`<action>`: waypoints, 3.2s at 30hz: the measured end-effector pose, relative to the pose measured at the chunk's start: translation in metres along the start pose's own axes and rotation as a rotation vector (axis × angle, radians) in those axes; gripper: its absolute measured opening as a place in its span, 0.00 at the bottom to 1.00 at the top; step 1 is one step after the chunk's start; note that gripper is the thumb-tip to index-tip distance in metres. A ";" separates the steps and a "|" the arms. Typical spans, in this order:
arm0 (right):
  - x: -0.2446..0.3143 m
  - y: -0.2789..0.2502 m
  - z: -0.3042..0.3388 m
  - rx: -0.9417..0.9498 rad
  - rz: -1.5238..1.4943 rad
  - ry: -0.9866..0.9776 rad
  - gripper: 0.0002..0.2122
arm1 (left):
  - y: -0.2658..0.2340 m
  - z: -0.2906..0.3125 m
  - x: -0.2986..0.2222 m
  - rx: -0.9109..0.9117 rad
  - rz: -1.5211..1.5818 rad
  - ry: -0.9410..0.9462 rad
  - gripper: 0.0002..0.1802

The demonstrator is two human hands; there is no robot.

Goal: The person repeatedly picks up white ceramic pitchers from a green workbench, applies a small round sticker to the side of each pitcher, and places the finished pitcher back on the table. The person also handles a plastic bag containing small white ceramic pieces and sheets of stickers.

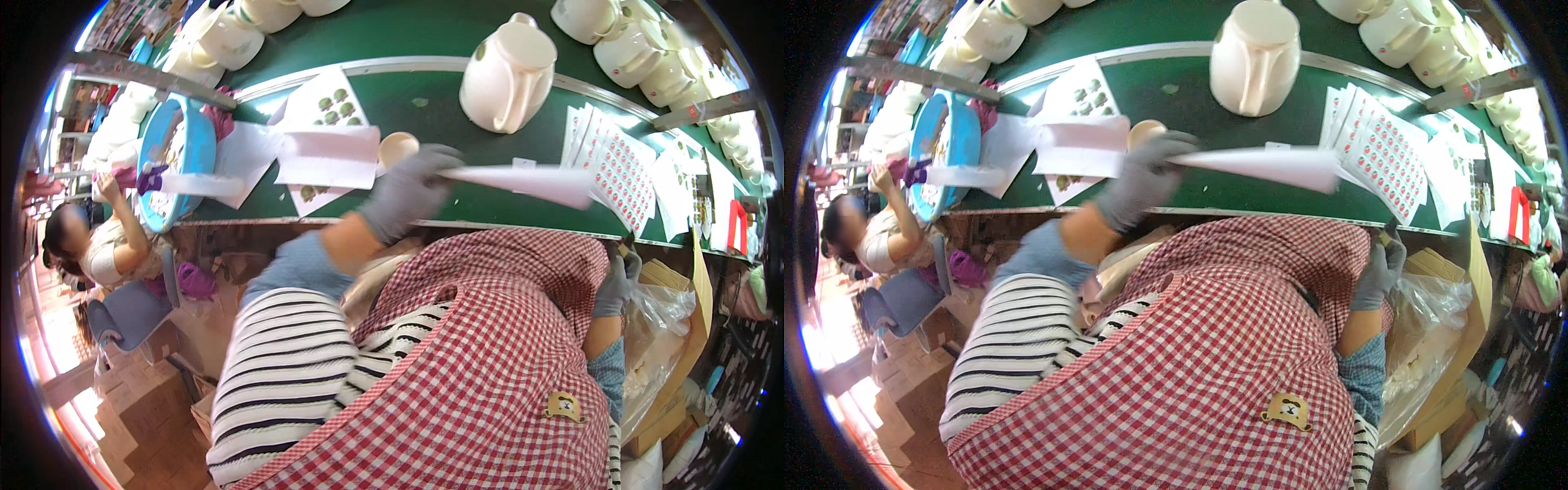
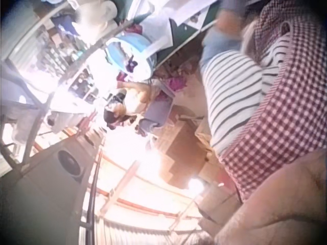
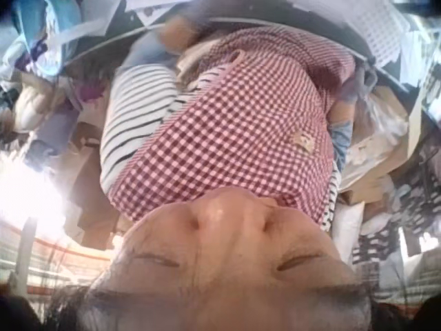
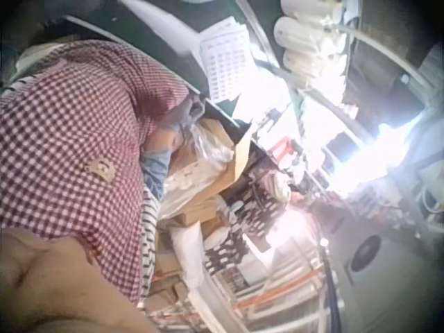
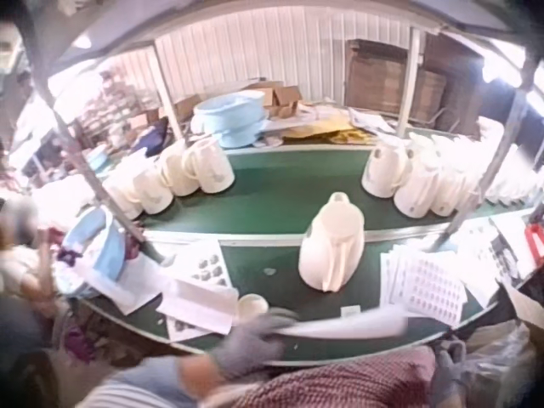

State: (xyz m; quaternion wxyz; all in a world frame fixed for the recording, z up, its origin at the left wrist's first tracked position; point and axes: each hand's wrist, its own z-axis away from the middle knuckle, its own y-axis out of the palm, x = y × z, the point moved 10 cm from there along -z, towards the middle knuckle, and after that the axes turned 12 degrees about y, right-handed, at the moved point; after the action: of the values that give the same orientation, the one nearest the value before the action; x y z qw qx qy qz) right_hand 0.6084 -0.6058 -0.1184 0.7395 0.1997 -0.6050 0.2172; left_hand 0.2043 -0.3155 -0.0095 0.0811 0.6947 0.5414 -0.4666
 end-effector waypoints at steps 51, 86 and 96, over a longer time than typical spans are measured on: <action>0.025 -0.027 0.015 -0.307 0.295 0.075 0.13 | 0.087 0.020 -0.030 0.676 0.983 -0.634 0.29; 0.009 0.018 -0.140 -0.266 0.763 0.063 0.11 | 0.297 -0.094 0.090 0.123 0.467 -0.780 0.35; 0.058 0.013 -0.110 -0.170 0.568 0.069 0.16 | 0.253 -0.079 0.046 0.600 -0.388 0.227 0.39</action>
State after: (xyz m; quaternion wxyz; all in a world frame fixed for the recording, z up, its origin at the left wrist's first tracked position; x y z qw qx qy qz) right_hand 0.6998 -0.5296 -0.0820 0.6832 -0.0477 -0.6273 0.3709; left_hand 0.4572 -0.3372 -0.0987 -0.2764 0.6196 0.5077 -0.5310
